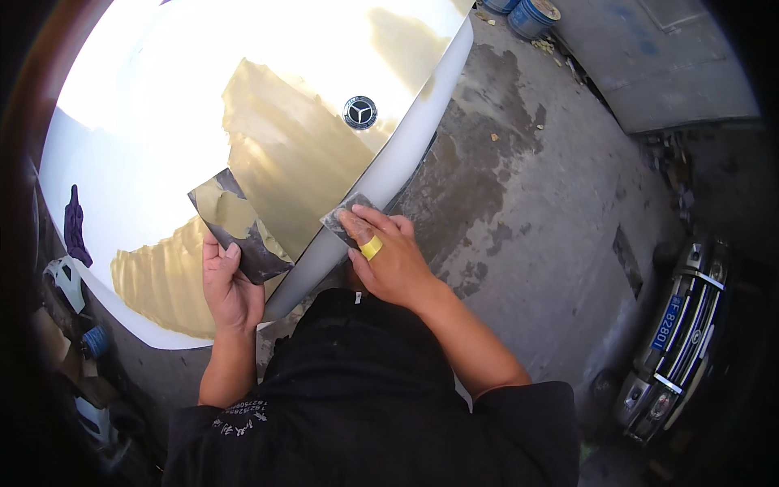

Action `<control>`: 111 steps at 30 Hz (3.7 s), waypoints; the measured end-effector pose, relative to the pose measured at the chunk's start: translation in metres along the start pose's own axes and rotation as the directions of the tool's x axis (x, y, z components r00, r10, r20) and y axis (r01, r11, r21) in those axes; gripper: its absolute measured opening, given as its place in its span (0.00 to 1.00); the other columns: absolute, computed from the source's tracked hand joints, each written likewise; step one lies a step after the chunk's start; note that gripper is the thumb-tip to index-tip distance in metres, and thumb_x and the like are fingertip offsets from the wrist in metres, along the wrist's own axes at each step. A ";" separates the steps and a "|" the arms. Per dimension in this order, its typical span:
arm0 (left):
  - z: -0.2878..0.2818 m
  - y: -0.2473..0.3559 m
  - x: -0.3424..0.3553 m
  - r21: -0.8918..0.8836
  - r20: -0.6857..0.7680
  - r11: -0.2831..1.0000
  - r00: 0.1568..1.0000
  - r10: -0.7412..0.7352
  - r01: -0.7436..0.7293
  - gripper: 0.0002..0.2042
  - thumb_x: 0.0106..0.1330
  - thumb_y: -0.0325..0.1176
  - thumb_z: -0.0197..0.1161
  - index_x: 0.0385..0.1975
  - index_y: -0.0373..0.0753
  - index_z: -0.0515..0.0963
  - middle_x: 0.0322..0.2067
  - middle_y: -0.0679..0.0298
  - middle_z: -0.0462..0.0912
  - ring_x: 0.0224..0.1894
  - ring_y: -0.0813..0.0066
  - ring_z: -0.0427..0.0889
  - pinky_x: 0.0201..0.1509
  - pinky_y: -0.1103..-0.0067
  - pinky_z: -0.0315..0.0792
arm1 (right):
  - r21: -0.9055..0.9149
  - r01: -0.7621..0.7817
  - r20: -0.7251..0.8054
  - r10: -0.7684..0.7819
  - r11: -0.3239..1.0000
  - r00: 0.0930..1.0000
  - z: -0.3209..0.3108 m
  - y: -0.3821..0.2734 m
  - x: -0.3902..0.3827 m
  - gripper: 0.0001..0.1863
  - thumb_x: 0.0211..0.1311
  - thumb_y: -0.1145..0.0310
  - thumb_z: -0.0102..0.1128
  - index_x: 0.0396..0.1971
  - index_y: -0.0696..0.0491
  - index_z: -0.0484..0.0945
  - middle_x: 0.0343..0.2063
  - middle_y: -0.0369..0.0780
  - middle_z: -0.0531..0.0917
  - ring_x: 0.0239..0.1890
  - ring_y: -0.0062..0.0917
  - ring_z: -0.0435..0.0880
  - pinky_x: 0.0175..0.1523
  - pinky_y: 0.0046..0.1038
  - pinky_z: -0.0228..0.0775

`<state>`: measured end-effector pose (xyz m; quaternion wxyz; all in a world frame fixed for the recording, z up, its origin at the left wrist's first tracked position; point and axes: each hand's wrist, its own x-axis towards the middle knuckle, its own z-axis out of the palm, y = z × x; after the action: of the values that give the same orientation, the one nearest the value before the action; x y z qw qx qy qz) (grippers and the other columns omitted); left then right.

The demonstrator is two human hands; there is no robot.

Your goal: The person applies beige body filler to the hood of a white Mercedes-Benz using a metal spreader, smoothing the surface in repeated strokes. The person periodically scrapes excess filler back onto the spreader and continues spreading across the hood.

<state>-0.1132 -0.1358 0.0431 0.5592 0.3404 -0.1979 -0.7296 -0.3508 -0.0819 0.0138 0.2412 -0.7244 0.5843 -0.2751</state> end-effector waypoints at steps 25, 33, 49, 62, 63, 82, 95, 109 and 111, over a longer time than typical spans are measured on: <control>-0.040 0.018 -0.012 -0.015 -0.065 1.000 0.998 0.024 -0.025 0.17 0.67 0.21 0.51 0.55 0.34 0.65 0.53 0.57 0.76 0.57 0.69 0.76 0.65 0.71 0.68 | -0.444 0.113 0.242 -0.002 0.889 0.970 0.006 0.010 0.046 0.32 0.59 0.77 0.48 0.66 0.51 0.63 0.59 0.38 0.76 0.64 0.36 0.71 0.55 0.60 0.60; -0.030 0.018 -0.007 0.045 -0.040 0.999 0.999 0.019 -0.017 0.17 0.68 0.20 0.50 0.56 0.35 0.65 0.54 0.58 0.76 0.57 0.71 0.76 0.65 0.71 0.68 | -0.239 -0.079 0.036 0.091 0.968 0.995 0.024 0.018 -0.004 0.31 0.61 0.73 0.54 0.66 0.50 0.65 0.58 0.40 0.78 0.63 0.31 0.72 0.56 0.49 0.60; -0.033 0.011 0.000 0.055 0.003 0.998 1.000 -0.031 0.031 0.19 0.68 0.21 0.52 0.58 0.34 0.65 0.55 0.55 0.76 0.57 0.66 0.77 0.64 0.69 0.72 | -0.014 -0.200 0.009 0.200 0.980 0.980 0.046 -0.015 -0.013 0.35 0.62 0.73 0.53 0.70 0.53 0.56 0.62 0.41 0.74 0.64 0.36 0.69 0.57 0.47 0.60; 0.016 -0.020 0.011 0.035 0.041 0.998 0.998 -0.054 0.052 0.18 0.69 0.22 0.52 0.58 0.34 0.65 0.56 0.56 0.75 0.59 0.67 0.76 0.66 0.68 0.70 | 0.131 -0.034 -0.061 0.042 0.991 0.997 0.004 0.023 -0.025 0.31 0.60 0.73 0.60 0.65 0.51 0.66 0.56 0.42 0.78 0.62 0.35 0.72 0.59 0.40 0.59; 0.018 -0.019 0.014 0.053 0.060 0.998 0.997 -0.044 0.041 0.18 0.68 0.22 0.52 0.58 0.34 0.65 0.56 0.56 0.75 0.59 0.67 0.76 0.65 0.68 0.71 | 0.021 -0.086 -0.104 0.087 0.996 0.991 -0.001 0.037 -0.015 0.30 0.61 0.72 0.59 0.65 0.51 0.66 0.56 0.42 0.78 0.63 0.34 0.72 0.58 0.40 0.59; 0.026 -0.037 0.005 0.157 -0.105 0.987 0.994 -0.028 0.045 0.20 0.68 0.23 0.52 0.60 0.34 0.64 0.57 0.56 0.74 0.60 0.68 0.75 0.67 0.69 0.69 | -0.142 -0.204 -0.253 0.164 0.969 0.954 -0.002 0.089 0.031 0.29 0.60 0.73 0.55 0.64 0.53 0.67 0.58 0.39 0.77 0.63 0.35 0.71 0.57 0.51 0.59; 0.041 -0.054 0.009 0.090 -0.096 0.976 0.977 -0.192 0.201 0.21 0.68 0.21 0.52 0.61 0.35 0.62 0.57 0.57 0.74 0.59 0.68 0.75 0.66 0.67 0.69 | 0.955 0.039 -0.044 0.011 0.295 0.999 -0.012 0.024 -0.023 0.31 0.67 0.78 0.55 0.68 0.57 0.56 0.63 0.48 0.72 0.69 0.33 0.67 0.71 0.35 0.55; 0.042 -0.025 0.009 0.246 -0.035 0.965 0.996 -0.084 0.090 0.22 0.67 0.22 0.53 0.61 0.36 0.63 0.59 0.57 0.72 0.62 0.65 0.73 0.68 0.65 0.67 | 0.688 0.006 -0.453 0.424 0.725 0.784 0.059 0.072 0.031 0.28 0.65 0.75 0.56 0.64 0.60 0.62 0.58 0.50 0.75 0.61 0.39 0.74 0.66 0.35 0.64; 0.038 -0.022 0.008 0.265 -0.039 0.960 0.996 -0.086 0.093 0.22 0.67 0.23 0.53 0.61 0.36 0.63 0.59 0.57 0.72 0.62 0.65 0.72 0.68 0.65 0.66 | 0.594 -0.018 -0.493 0.382 0.804 0.782 0.072 0.066 0.024 0.26 0.62 0.76 0.58 0.61 0.60 0.66 0.55 0.50 0.77 0.55 0.45 0.78 0.63 0.39 0.68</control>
<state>-0.1565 -0.1400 0.0528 0.4774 0.4309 -0.2712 -0.7161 -0.3456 -0.1166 -0.0805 0.2773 -0.4288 0.5996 -0.6162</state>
